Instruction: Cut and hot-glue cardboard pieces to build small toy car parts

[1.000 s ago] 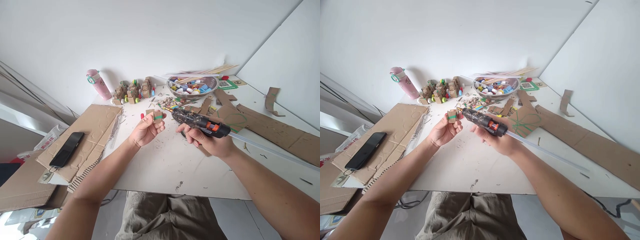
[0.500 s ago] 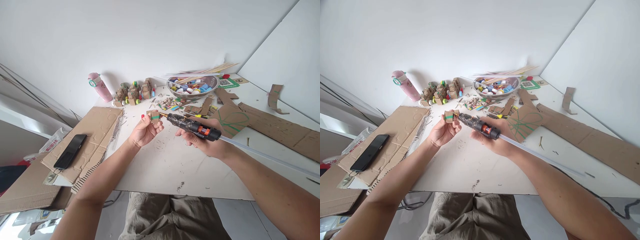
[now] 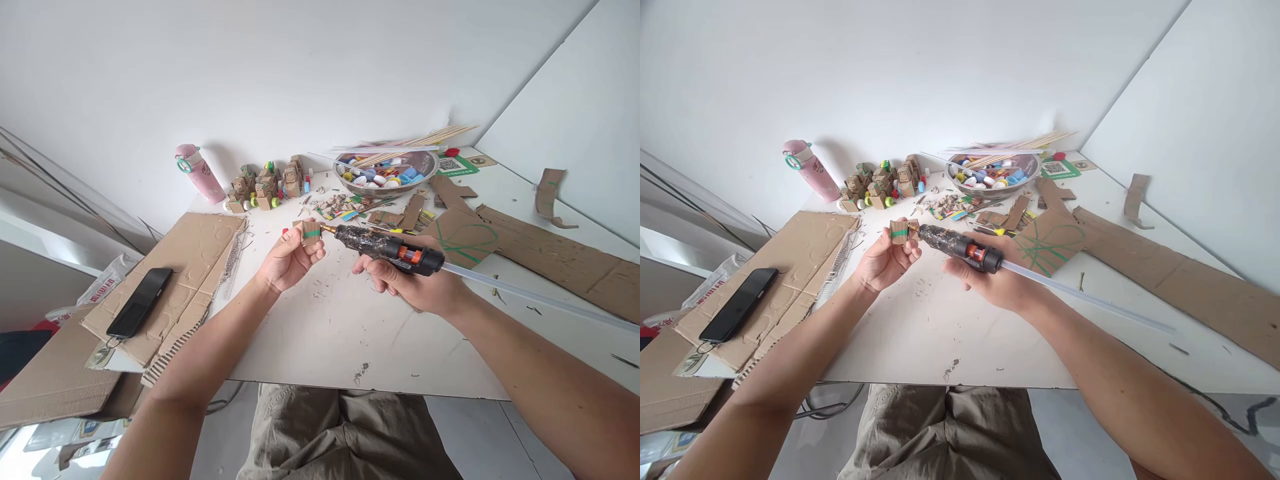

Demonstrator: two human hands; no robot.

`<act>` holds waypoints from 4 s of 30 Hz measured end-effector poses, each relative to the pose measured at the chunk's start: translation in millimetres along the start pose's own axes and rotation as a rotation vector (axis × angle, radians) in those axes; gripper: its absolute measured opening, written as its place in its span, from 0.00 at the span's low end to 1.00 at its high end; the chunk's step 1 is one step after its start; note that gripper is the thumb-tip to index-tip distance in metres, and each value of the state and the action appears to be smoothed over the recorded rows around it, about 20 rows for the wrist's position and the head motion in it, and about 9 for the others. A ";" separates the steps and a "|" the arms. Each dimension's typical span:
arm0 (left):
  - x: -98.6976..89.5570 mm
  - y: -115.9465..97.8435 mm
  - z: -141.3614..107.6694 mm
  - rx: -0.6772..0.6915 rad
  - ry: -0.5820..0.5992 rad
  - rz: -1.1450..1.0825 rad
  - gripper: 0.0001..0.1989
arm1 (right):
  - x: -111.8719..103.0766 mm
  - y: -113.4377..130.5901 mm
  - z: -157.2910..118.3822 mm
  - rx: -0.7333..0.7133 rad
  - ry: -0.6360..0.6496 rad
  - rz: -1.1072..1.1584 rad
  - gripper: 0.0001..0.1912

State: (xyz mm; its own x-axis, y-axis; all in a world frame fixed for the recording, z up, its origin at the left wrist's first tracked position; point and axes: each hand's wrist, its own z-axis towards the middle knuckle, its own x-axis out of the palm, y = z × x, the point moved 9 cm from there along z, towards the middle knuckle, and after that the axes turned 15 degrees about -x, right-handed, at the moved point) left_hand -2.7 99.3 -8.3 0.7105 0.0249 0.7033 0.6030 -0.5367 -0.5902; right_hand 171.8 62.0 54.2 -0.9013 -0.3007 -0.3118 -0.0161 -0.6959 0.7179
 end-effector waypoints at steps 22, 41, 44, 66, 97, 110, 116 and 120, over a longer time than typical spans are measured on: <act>7.6 -0.5 -2.7 -0.015 0.007 0.048 0.14 | 19.3 -12.5 1.4 0.300 0.019 0.372 0.39; 3.4 -1.7 1.4 -0.022 0.014 0.156 0.09 | -5.5 4.8 2.6 0.036 0.013 -0.234 0.30; 3.0 -2.0 1.1 -0.024 0.001 0.149 0.07 | -5.8 4.2 3.5 0.047 0.033 -0.229 0.29; -4.7 -2.7 4.4 -0.024 -0.024 0.160 0.07 | -13.9 1.0 -0.9 0.069 -0.026 -0.289 0.27; -6.3 -3.8 3.8 -0.023 -0.039 0.113 0.13 | -14.8 5.4 1.8 0.054 -0.057 -0.319 0.29; -8.0 -5.9 4.9 -0.002 -0.043 0.131 0.08 | -12.1 4.7 0.8 0.045 -0.042 -0.337 0.28; -7.7 -8.0 3.4 0.008 -0.078 0.117 0.05 | -12.1 8.9 2.1 -0.013 -0.038 -0.358 0.29; -9.3 -8.5 3.4 0.010 -0.093 0.097 0.03 | -12.0 10.8 2.2 -0.053 -0.023 -0.354 0.27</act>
State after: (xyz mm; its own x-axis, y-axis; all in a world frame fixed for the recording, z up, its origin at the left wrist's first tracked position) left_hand -13.2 106.5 -11.1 0.7956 0.0518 0.6035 0.5335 -0.5319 -0.6576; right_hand 181.5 59.6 67.0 -0.8536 -0.0202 -0.5205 -0.3072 -0.7876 0.5342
